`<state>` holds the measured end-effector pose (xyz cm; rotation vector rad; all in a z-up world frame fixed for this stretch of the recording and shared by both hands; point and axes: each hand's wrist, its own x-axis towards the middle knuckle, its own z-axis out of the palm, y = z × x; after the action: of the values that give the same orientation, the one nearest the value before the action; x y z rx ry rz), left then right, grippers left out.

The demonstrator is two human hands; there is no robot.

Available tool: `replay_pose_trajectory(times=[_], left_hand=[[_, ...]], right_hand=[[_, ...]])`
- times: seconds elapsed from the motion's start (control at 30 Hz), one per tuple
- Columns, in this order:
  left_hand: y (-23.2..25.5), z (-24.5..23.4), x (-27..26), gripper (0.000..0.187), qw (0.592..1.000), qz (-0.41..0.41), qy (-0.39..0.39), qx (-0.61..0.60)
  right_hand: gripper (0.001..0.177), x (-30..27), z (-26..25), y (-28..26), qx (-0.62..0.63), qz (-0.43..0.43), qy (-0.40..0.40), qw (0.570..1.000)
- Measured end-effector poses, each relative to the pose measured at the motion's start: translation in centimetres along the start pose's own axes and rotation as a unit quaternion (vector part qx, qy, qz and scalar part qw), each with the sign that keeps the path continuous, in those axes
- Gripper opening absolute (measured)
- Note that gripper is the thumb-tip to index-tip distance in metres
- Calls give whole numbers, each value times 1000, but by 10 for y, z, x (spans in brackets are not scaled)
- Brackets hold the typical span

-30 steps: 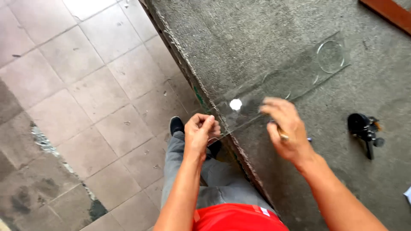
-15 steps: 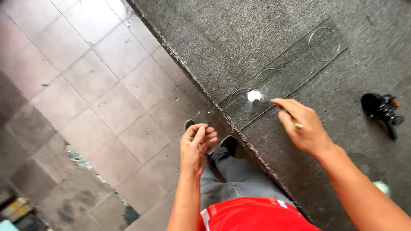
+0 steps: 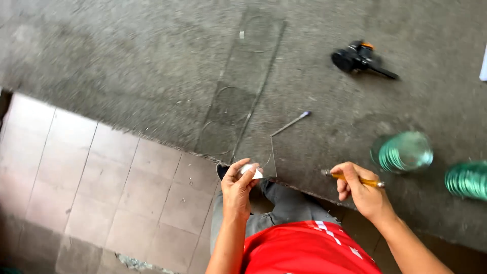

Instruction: Cutting circular shapes from glass sheets using a glass cutter and template

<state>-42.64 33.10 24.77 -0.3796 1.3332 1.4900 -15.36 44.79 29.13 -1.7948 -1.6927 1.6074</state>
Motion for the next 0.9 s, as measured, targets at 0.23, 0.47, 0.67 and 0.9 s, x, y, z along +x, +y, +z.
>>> replay_pose_trajectory(times=[0.23,0.47,0.67,0.9], left_hand=[[-16,7,4,21,979,-47,-69,187],[-17,23,20,14,940,-37,-178,290],[-38,54,23,10,916,30,-196,348],[-49,85,23,38,665,216,-139,701]], right_hand=[[15,-24,13,13,41,-58,116,991],[10,-69,52,-6,-17,-80,204,975],[4,-80,69,6,-79,-125,315,938],[7,-72,60,41,-127,-171,355,910]])
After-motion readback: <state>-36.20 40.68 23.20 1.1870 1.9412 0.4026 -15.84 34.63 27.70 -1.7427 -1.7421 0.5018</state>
